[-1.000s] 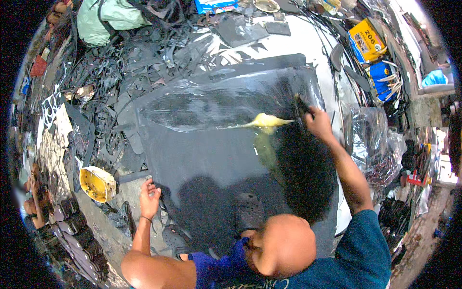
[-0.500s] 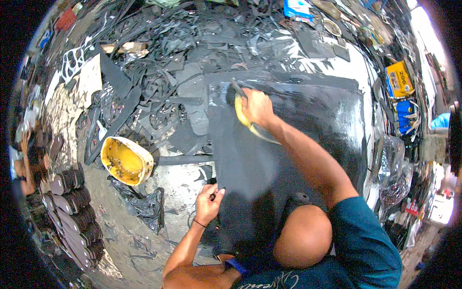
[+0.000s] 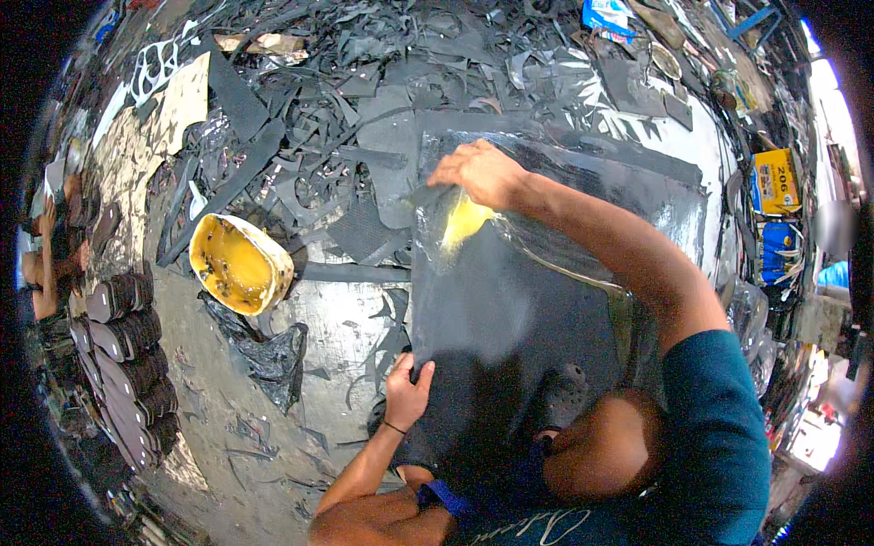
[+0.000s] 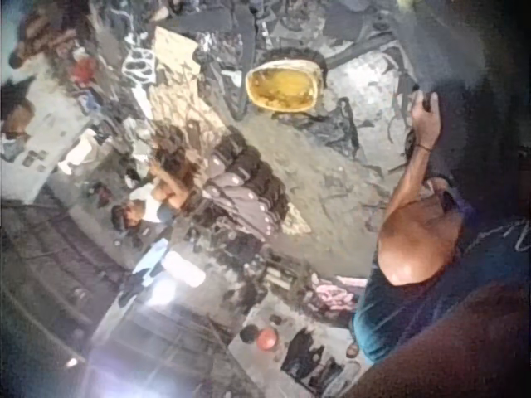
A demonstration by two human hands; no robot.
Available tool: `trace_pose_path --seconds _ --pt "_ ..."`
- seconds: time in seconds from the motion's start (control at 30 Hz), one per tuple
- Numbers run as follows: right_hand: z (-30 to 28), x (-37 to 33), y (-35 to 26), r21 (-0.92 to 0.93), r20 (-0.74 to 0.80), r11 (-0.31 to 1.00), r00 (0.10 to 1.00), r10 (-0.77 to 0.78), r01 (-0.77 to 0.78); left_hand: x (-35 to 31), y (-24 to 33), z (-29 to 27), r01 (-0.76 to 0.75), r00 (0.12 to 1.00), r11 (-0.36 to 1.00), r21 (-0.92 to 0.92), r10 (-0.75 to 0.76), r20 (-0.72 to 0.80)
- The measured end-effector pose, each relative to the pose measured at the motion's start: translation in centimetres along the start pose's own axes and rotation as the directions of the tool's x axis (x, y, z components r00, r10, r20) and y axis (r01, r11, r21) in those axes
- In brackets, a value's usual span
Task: The person applies a yellowish liquid to a black rubber sandal using a brush, then pours more liquid from a yellow can into a container. The person then applies the liquid to a large black rubber sheet using the brush.
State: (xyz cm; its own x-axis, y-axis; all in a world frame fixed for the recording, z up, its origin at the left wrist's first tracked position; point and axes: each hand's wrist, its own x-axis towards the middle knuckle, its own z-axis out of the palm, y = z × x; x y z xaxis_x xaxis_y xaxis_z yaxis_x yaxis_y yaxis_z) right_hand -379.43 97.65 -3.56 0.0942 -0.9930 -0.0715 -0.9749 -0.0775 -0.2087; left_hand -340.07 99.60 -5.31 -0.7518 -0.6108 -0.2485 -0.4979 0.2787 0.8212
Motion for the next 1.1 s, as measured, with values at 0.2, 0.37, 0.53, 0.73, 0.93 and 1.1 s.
trace_pose_path --seconds 0.2,0.37,0.53,0.73,0.93,1.1 --pt "1.3 -19.5 1.4 0.008 0.35 0.988 0.925 -0.144 0.151 -0.7 1.1 -1.3 0.164 0.979 0.985 0.058 -0.17 0.116" --pt "1.1 -41.0 -0.2 0.017 0.421 0.986 0.896 0.141 -0.163 -0.7 -1.9 -2.7 0.103 0.987 0.974 0.202 -0.125 0.1" --pt "3.1 -56.2 -11.4 0.132 0.232 0.747 0.753 0.616 -0.652 1.7 5.0 -2.8 0.325 0.668 0.874 0.362 -0.483 0.566" --pt "7.0 -57.3 -28.4 0.059 -0.085 0.556 0.551 0.83 -0.829 -1.5 2.4 1.1 0.782 0.062 0.532 0.325 -0.585 0.809" --pt "5.5 -59.2 -33.7 0.41 0.183 -0.11 -0.037 0.982 -0.905 -4.1 1.3 -1.7 0.477 0.446 0.814 0.331 -0.549 0.707" --pt "10.1 -55.9 -21.0 0.342 -0.23 -0.168 -0.255 0.939 -0.924 -2.4 -1.7 -1.5 -0.074 0.975 0.97 0.232 0.022 0.222"
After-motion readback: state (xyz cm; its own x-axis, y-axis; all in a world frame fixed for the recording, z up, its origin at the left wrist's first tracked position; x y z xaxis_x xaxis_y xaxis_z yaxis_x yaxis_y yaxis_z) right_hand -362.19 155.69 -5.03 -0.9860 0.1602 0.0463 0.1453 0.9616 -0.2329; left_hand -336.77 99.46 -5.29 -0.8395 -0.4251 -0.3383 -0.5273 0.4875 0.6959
